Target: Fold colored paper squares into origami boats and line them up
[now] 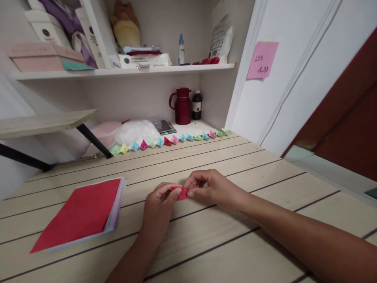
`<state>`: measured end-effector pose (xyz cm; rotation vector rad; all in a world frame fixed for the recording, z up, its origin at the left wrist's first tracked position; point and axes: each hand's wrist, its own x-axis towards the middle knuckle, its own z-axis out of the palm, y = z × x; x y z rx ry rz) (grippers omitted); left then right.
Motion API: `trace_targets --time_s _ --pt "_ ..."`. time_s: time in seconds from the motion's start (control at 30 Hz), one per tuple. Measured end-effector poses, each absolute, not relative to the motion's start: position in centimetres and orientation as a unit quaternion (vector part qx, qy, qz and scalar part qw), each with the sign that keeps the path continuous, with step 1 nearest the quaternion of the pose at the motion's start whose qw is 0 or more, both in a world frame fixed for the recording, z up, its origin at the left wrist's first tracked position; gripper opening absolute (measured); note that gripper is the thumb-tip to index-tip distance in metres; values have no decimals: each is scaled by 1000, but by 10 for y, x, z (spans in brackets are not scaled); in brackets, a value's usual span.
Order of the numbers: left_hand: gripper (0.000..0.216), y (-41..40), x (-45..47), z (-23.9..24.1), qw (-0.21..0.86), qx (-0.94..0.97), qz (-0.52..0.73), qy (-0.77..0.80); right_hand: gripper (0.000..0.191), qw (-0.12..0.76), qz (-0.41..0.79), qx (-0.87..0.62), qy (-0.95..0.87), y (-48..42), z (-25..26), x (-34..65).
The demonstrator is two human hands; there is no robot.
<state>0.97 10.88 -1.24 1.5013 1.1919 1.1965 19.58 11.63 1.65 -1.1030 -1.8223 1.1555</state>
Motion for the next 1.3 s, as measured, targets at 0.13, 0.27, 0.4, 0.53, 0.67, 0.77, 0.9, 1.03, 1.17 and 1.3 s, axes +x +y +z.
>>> trace_targets --time_s 0.13,0.27,0.4,0.53,0.67,0.77,0.9,1.03,1.17,1.3 --pt "11 106 13 -12 416 611 485 468 13 337 455 -447 -693 116 11 196" --pt "15 102 14 -9 431 602 485 466 13 323 466 -457 -685 113 7 191" --pt "31 96 19 -6 492 556 504 441 22 406 523 -429 -614 112 4 180" --pt "35 93 24 -6 538 506 521 427 36 468 607 -382 -515 113 6 169" --pt "28 94 25 -10 539 472 542 439 42 479 626 -373 -490 110 4 166" --pt "24 94 23 -12 546 446 552 446 43 464 632 -373 -497 108 1 166" --pt "23 93 19 -11 585 419 550 424 40 465 594 -369 -543 109 -1 170" --pt "22 95 15 -7 650 408 522 371 32 495 560 -374 -549 113 3 178" --pt "21 96 14 -8 657 440 500 353 31 477 597 -342 -547 112 7 182" --pt "22 95 15 -12 625 483 482 379 29 465 612 -314 -558 108 9 181"
